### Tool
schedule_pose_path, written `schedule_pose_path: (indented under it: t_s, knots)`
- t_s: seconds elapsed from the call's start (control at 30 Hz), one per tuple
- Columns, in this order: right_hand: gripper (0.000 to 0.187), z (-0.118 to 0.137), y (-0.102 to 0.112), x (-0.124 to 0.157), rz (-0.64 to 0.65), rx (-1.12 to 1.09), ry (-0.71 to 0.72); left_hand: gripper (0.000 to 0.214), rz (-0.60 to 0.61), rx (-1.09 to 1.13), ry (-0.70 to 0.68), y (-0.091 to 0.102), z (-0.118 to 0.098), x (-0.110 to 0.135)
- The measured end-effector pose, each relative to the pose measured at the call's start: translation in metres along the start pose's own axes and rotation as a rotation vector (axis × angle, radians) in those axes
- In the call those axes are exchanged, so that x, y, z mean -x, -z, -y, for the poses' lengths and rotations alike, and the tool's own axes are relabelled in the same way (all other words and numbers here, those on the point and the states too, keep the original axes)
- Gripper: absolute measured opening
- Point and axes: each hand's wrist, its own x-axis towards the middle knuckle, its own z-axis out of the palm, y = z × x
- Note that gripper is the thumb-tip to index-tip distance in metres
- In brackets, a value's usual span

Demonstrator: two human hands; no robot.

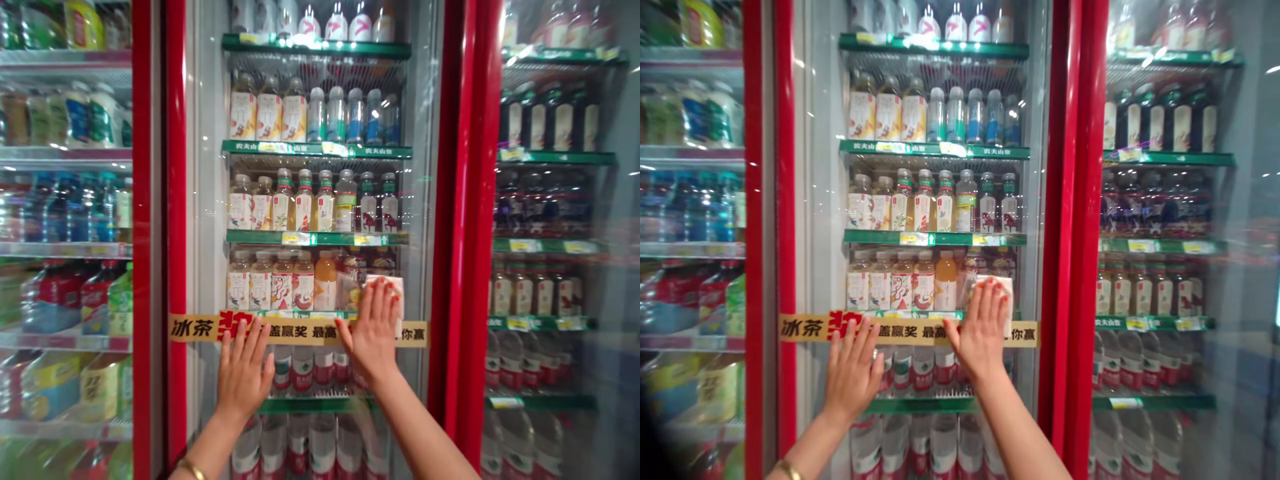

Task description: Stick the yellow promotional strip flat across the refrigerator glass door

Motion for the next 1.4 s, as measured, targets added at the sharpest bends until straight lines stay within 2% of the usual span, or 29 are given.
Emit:
schedule_pose_path:
  t_s: [0.1, 0.17, 0.2, 0.27, 0.33, 0.4, 0.43, 0.47, 0.5, 0.57, 0.63, 0.67, 0.7, 0.73, 0.8, 0.87, 0.9, 0.93, 0.97, 1.0, 1.07, 1.1, 1.13, 1.17, 1.2, 1.23, 1.33, 1.37, 1.4]
  knots:
    - [0.112, 0.009, -0.002, 0.036, 0.046, 0.043, 0.321, 0.075, -0.014, 0.032, 0.015, -0.006, -0.003, 0.004]
    - [0.111, -0.008, 0.006, 0.058, 0.061, 0.059, 0.459, 0.075, -0.024, 0.042, 0.014, -0.006, -0.005, 0.006]
    - [0.109, -0.022, 0.012, 0.061, 0.058, 0.068, 0.470, 0.074, -0.029, 0.044, 0.015, -0.005, -0.005, 0.006]
    - [0.104, -0.047, 0.021, 0.046, 0.041, 0.098, 0.354, 0.073, -0.038, 0.043, 0.015, -0.004, -0.005, 0.005]
    - [0.100, -0.056, 0.023, 0.012, 0.026, 0.108, 0.147, 0.073, -0.046, 0.037, 0.011, -0.004, -0.006, 0.003]
    - [0.102, -0.041, 0.016, -0.015, 0.046, 0.076, 0.001, 0.073, -0.045, 0.027, 0.007, -0.003, -0.007, 0.002]
    - [0.106, -0.028, 0.011, -0.020, 0.071, 0.042, 0.015, 0.073, -0.042, 0.023, 0.006, -0.003, -0.007, 0.002]
    - [0.111, -0.013, 0.006, -0.016, 0.108, 0.005, 0.098, 0.073, -0.037, 0.021, 0.004, -0.003, -0.007, 0.002]
    - [0.114, 0.000, 0.003, -0.006, 0.150, -0.028, 0.240, 0.073, -0.032, 0.021, 0.004, -0.002, -0.007, 0.002]
    - [0.114, 0.014, 0.000, 0.027, 0.199, -0.074, 0.601, 0.072, -0.030, 0.021, 0.005, -0.002, -0.006, 0.003]
    - [0.109, 0.005, 0.004, 0.055, 0.207, -0.080, 0.878, 0.072, -0.029, 0.017, 0.007, -0.002, -0.006, 0.004]
    - [0.106, -0.007, 0.008, 0.058, 0.201, -0.067, 0.931, 0.073, -0.025, 0.012, 0.008, -0.002, -0.006, 0.005]
    - [0.104, -0.022, 0.013, 0.052, 0.189, -0.046, 0.916, 0.074, -0.021, 0.008, 0.007, -0.002, -0.006, 0.005]
    - [0.102, -0.036, 0.018, 0.037, 0.175, -0.016, 0.836, 0.074, -0.018, 0.005, 0.003, -0.002, -0.006, 0.005]
    - [0.101, -0.057, 0.025, -0.009, 0.126, 0.050, 0.544, 0.074, -0.018, 0.002, 0.001, -0.001, -0.006, 0.005]
    - [0.097, -0.062, 0.026, -0.051, 0.067, 0.080, 0.239, 0.074, -0.024, 0.001, 0.000, -0.001, -0.006, 0.004]
    - [0.097, -0.058, 0.024, -0.061, 0.051, 0.079, 0.147, 0.074, -0.023, 0.002, 0.002, 0.000, -0.006, 0.004]
    - [0.099, -0.051, 0.021, -0.060, 0.049, 0.072, 0.118, 0.074, -0.019, 0.004, 0.005, 0.000, -0.006, 0.003]
    - [0.101, -0.043, 0.018, -0.049, 0.061, 0.061, 0.157, 0.074, -0.014, 0.008, 0.007, 0.000, -0.006, 0.003]
    - [0.104, -0.036, 0.014, -0.027, 0.087, 0.045, 0.257, 0.074, -0.009, 0.012, 0.009, 0.000, -0.006, 0.003]
    - [0.104, -0.030, 0.011, 0.031, 0.166, 0.018, 0.586, 0.075, -0.008, 0.018, 0.010, 0.000, -0.006, 0.003]
    - [0.100, -0.033, 0.011, 0.058, 0.193, -0.010, 0.782, 0.075, -0.013, 0.020, 0.009, 0.000, -0.006, 0.004]
    - [0.097, -0.041, 0.013, 0.080, 0.207, -0.031, 0.919, 0.075, -0.015, 0.019, 0.008, 0.000, -0.006, 0.004]
    - [0.094, -0.052, 0.016, 0.091, 0.218, -0.039, 0.992, 0.075, -0.018, 0.016, 0.006, -0.001, -0.007, 0.004]
    - [0.091, -0.064, 0.020, 0.091, 0.220, -0.032, 0.990, 0.075, -0.020, 0.015, 0.005, -0.001, -0.007, 0.004]
    - [0.089, -0.077, 0.025, 0.081, 0.214, -0.008, 0.900, 0.075, -0.019, 0.013, 0.006, -0.001, -0.007, 0.004]
    - [0.094, -0.096, 0.034, 0.014, 0.150, 0.082, 0.326, 0.077, -0.018, 0.006, 0.012, -0.001, -0.007, 0.004]
    - [0.096, -0.094, 0.034, -0.005, 0.122, 0.092, 0.157, 0.078, -0.019, 0.004, 0.014, -0.001, -0.007, 0.004]
    - [0.098, -0.088, 0.032, -0.016, 0.106, 0.094, 0.054, 0.079, -0.017, 0.002, 0.013, -0.001, -0.007, 0.004]
